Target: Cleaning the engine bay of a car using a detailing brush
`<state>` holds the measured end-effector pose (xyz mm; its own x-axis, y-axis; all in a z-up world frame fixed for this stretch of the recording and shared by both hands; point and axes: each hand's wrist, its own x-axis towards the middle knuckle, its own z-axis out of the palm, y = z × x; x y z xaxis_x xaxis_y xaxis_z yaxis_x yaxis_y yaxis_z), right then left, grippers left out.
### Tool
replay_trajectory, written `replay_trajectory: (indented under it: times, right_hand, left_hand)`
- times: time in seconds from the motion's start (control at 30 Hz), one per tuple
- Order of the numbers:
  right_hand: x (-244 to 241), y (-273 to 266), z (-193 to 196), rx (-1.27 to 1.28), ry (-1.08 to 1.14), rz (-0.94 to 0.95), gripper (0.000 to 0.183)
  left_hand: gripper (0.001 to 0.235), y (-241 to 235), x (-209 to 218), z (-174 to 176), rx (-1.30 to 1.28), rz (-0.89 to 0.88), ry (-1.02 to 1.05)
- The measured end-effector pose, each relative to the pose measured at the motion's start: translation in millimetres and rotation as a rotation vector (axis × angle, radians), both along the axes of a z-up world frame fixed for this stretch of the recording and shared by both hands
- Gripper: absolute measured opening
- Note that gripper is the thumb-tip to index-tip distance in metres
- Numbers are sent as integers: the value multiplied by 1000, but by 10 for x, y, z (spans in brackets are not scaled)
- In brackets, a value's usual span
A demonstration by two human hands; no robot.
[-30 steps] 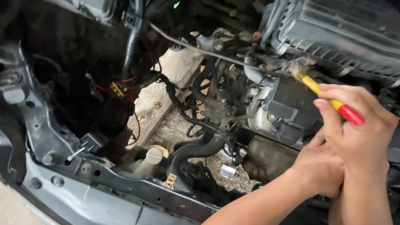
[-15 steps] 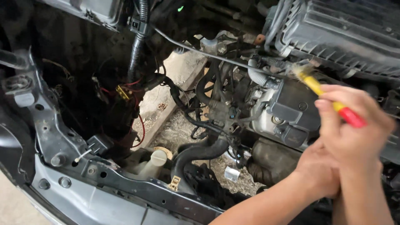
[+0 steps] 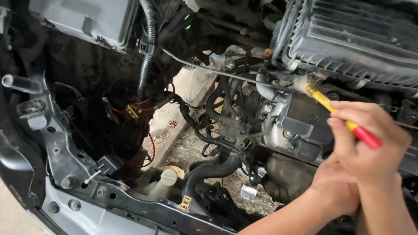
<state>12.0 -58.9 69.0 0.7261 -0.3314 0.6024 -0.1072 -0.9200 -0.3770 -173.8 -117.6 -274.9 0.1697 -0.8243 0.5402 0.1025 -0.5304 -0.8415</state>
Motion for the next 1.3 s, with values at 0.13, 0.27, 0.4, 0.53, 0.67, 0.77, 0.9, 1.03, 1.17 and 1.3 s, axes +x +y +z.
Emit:
replay_trajectory:
  times: [0.13,0.27,0.4,0.53,0.67,0.77,0.9,1.03,1.17,1.3]
  right_hand:
    - [117,140,-262,-225,-367,12,13]
    - [-408,-86,-348,-288,-248,8,15]
    - [-52,70,-94,-212,-72,93,4]
    - [-51,99,-155,-73,-182,64,5]
    - [-113,16,-260,-288,-243,15,6]
    - [-73,79,-206,-115,-157,-23,2]
    - [25,149,-119,-56,-175,82,6]
    - [90,300,-98,-54,-160,-7,6]
    - [53,185,-108,1,21,26,6]
    - [39,104,-147,16,-19,58,10]
  left_hand:
    - [49,142,124,103,-30,-27,31]
    - [48,403,780,205,-45,-31,67]
    - [47,589,955,161,-76,-55,93]
    - [46,845,874,55,-87,-77,140]
    - [45,1053,766,-3,-102,-84,194]
    - [45,1115,761,-63,-120,-83,220]
    - [44,1153,832,-119,-142,-102,243]
    - [43,1260,764,-208,-150,-126,284]
    - [42,868,114,-141,-162,-125,312]
    - [41,454,-296,-550,-185,-144,348]
